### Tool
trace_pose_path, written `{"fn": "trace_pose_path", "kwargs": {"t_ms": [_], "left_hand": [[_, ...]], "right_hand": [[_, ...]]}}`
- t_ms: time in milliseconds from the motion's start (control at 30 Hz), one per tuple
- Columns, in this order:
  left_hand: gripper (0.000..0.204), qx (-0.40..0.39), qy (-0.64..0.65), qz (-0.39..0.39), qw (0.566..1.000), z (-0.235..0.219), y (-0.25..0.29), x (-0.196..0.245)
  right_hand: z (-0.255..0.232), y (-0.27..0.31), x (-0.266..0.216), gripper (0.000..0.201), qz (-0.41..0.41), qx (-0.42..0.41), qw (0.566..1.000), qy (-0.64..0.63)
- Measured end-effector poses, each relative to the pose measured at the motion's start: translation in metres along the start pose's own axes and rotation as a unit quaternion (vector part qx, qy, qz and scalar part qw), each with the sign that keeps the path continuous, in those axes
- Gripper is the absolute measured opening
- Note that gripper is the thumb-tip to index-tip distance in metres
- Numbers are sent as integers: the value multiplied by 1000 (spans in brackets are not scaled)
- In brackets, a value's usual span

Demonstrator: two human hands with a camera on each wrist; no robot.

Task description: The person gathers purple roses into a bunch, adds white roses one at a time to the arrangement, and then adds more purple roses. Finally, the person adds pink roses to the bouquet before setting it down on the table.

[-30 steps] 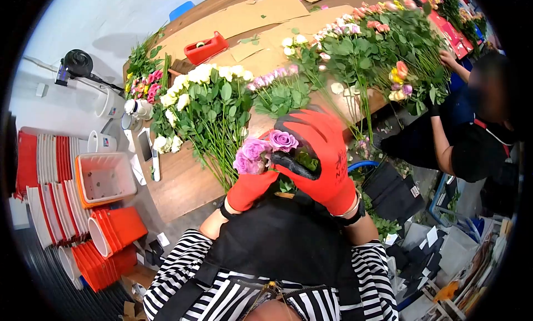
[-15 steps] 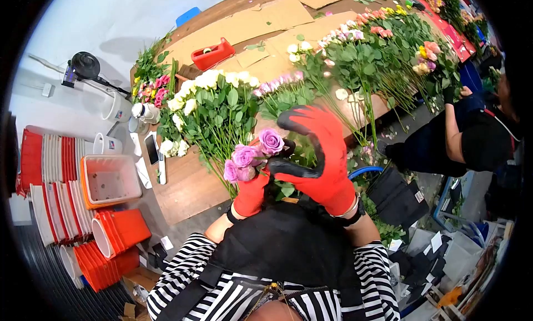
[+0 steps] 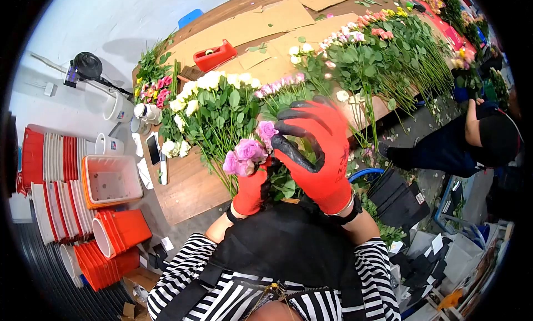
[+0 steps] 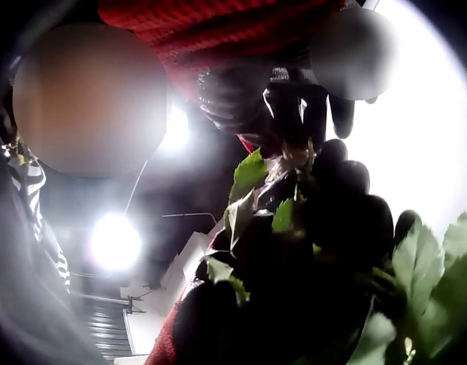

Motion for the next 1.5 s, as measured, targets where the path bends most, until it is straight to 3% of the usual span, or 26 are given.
{"fn": "trace_pose_path", "kwargs": {"t_ms": [100,167,267,300,400,433,533,567,633,700,800,833,900,933,1000,1033,1067,1133,1200,1233,1300,1400,1433,1467,1500], "left_hand": [[39,-9,136,-35,990,3,0,0],[35,55,287,-174,940,15,0,1],[33,-8,315,-215,924,20,-8,18],[34,-15,298,-192,935,20,-7,9],[33,-1,387,-169,906,17,-4,-11],[35,22,423,-233,875,20,-4,-16],[39,-3,226,-144,963,26,-7,-11],[41,9,310,-194,931,27,-12,-8],[42,53,198,-121,971,30,-17,-3],[49,88,142,-81,983,39,-27,17],[35,50,18,-18,998,26,-11,8],[36,64,-71,60,994,23,-7,1],[50,26,-78,37,996,20,-4,-4],[58,7,-81,26,996,20,-4,-5],[61,20,142,-138,980,29,-5,-5],[61,1,158,-164,974,28,-1,-9],[59,-65,53,-81,993,23,-3,-9],[54,-136,-148,120,972,16,-10,-5],[42,-113,-149,65,980,24,-12,4],[42,-120,-129,95,980,26,-15,-3],[49,-108,-34,27,993,35,-21,9],[47,-97,166,1,981,40,-28,-8],[39,-34,285,-112,951,46,-34,1],[42,-4,273,-133,953,48,-35,5],[44,-27,257,-113,960,45,-37,5]], "right_hand": [[4,3,1,34,30,23,993,-108],[8,5,4,33,74,47,977,-194],[15,9,10,31,153,88,935,-309],[17,11,13,30,181,103,916,-343],[25,21,24,28,254,144,869,-399],[26,23,28,27,273,156,857,-408],[27,26,30,27,281,179,859,-389],[26,25,26,28,267,184,867,-378],[20,23,23,29,213,188,906,-313],[14,23,22,31,134,184,952,-203],[6,23,27,36,81,151,970,-172],[5,22,26,36,76,152,969,-180],[2,20,22,37,66,152,966,-197],[4,22,23,35,82,149,955,-245],[8,25,27,32,112,139,923,-340],[10,25,24,30,156,153,902,-372],[12,25,18,28,199,167,878,-403],[16,27,20,25,264,188,838,-439],[20,34,32,23,289,199,823,-446],[20,36,36,23,291,201,821,-448],[17,37,38,24,258,191,837,-444],[2,37,57,24,217,211,824,-479],[-9,42,65,24,245,241,819,-459],[-21,45,73,23,274,271,810,-441],[-31,46,78,23,279,266,820,-424]]}}
Point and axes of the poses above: each hand's wrist, its own y-axis away from the middle knuckle, its own z-axis out of the palm, x = y × z, the point moved 1 cm from there along -y, towards the middle knuckle, and after that the axes turned 1 degree about x, right-handed, at the moved point
